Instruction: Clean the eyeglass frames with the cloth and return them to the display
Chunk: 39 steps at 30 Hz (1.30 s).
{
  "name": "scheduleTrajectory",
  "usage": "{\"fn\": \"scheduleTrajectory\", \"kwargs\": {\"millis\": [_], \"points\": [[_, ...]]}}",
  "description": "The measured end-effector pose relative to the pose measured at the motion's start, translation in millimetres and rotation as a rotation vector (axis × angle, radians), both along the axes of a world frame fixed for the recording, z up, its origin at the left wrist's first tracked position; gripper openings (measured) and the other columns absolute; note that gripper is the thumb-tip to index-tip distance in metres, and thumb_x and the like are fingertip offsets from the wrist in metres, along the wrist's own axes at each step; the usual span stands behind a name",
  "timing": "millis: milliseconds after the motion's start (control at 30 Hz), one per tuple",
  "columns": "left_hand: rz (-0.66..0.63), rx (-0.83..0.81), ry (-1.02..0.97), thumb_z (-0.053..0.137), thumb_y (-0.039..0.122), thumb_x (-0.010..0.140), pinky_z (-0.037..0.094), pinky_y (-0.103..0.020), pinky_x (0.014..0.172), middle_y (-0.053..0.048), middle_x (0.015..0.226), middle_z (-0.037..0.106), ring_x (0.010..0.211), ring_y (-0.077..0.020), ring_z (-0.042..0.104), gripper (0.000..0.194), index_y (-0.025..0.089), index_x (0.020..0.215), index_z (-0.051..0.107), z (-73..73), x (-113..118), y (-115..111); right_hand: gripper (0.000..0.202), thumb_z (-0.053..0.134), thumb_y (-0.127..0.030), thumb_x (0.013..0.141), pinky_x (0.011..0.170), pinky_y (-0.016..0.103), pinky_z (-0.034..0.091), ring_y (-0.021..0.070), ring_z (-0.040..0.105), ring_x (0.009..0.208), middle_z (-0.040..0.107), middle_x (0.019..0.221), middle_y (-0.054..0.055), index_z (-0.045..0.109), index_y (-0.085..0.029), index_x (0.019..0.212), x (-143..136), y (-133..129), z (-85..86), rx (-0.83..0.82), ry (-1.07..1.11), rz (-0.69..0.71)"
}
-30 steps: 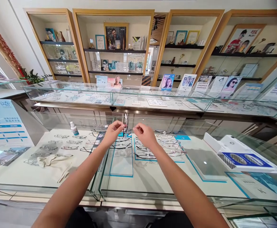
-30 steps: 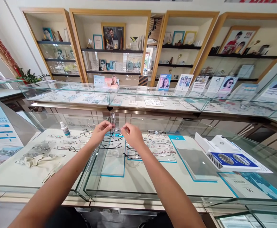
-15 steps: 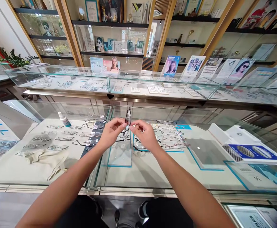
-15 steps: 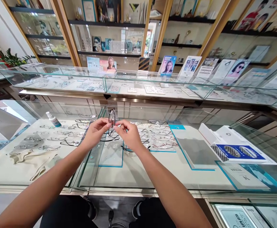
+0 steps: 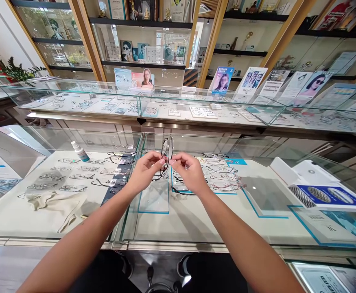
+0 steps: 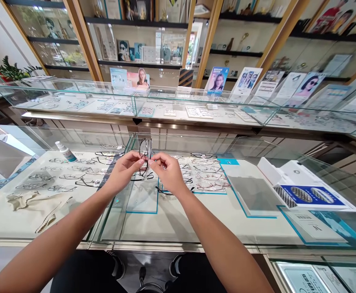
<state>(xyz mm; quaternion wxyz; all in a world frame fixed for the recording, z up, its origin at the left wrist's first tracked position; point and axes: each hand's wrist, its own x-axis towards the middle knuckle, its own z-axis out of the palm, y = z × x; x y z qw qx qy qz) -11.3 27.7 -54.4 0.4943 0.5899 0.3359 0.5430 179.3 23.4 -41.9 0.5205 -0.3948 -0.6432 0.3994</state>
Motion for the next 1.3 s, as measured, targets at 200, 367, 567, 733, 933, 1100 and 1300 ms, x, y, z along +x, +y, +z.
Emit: {"fn": "scheduleTrajectory", "kwargs": {"millis": [200, 367, 567, 733, 933, 1100, 1300], "points": [[0.089, -0.044, -0.095, 0.087, 0.059, 0.085, 0.067, -0.038, 0.086, -0.008, 0.107, 0.075, 0.105, -0.0224, 0.072, 0.044, 0.022, 0.094, 0.065, 0.3, -2, 2, 0.023, 0.073, -0.041, 0.079, 0.061, 0.029, 0.03, 0.011, 0.036, 0.06, 0.041, 0.06, -0.008, 0.059, -0.023, 0.073, 3, 2, 4.9, -0.066, 0.061, -0.096], [0.223, -0.007, -0.221, 0.09, 0.055, 0.083, 0.068, -0.038, 0.088, -0.006, 0.109, 0.072, 0.11, -0.0219, 0.071, 0.044, 0.023, 0.094, 0.062, 4.0, -10, 8, 0.022, 0.073, -0.041, 0.071, 0.059, 0.029, 0.028, 0.0111, 0.036, 0.061, 0.045, 0.061, -0.007, 0.062, -0.022, 0.075, 0, 9, -0.9, -0.231, 0.164, -0.132], [0.333, 0.064, -0.172, 0.089, 0.056, 0.083, 0.065, -0.035, 0.086, -0.007, 0.108, 0.073, 0.101, -0.0194, 0.071, 0.043, 0.022, 0.094, 0.065, 5.2, -18, 15, 0.031, 0.071, -0.053, 0.08, 0.053, 0.028, 0.026, 0.0113, 0.036, 0.052, 0.045, 0.053, -0.007, 0.062, -0.024, 0.077, -5, 9, -8.4, -0.359, 0.155, -0.056], [0.384, 0.192, -0.012, 0.082, 0.055, 0.091, 0.062, -0.033, 0.084, -0.007, 0.103, 0.075, 0.1, -0.021, 0.071, 0.036, 0.022, 0.095, 0.069, -0.7, -15, 11, 0.027, 0.074, -0.048, 0.086, 0.056, 0.029, 0.032, 0.0122, 0.041, 0.054, 0.047, 0.053, -0.007, 0.07, -0.022, 0.08, -8, -10, 0.6, -0.282, 0.047, 0.134], [0.343, 0.26, 0.173, 0.073, 0.046, 0.101, 0.061, -0.031, 0.087, -0.007, 0.114, 0.075, 0.114, -0.0227, 0.073, 0.022, 0.024, 0.105, 0.072, -5.9, -7, -2, 0.043, 0.064, -0.032, 0.098, 0.064, 0.03, 0.036, 0.0126, 0.043, 0.061, 0.048, 0.068, -0.008, 0.068, -0.024, 0.141, -18, -25, -4.2, -0.029, -0.099, 0.163], [0.374, 0.259, 0.169, 0.073, 0.047, 0.1, 0.062, -0.033, 0.089, -0.008, 0.113, 0.075, 0.112, -0.0233, 0.073, 0.024, 0.024, 0.105, 0.072, -6.5, -7, -2, 0.056, 0.063, -0.03, 0.099, 0.065, 0.03, 0.037, 0.0128, 0.042, 0.061, 0.052, 0.072, -0.007, 0.06, -0.027, 0.155, -18, -25, -10.0, 0.02, -0.208, 0.135], [0.4, 0.258, 0.164, 0.075, 0.047, 0.099, 0.062, -0.034, 0.089, -0.007, 0.113, 0.076, 0.111, -0.0239, 0.074, 0.024, 0.024, 0.106, 0.074, -5.6, -7, -2, 0.069, 0.061, -0.029, 0.099, 0.067, 0.03, 0.039, 0.0129, 0.044, 0.061, 0.06, 0.077, -0.007, 0.048, -0.029, 0.167, -21, -28, -11.3, 0.054, -0.285, 0.167]]}}
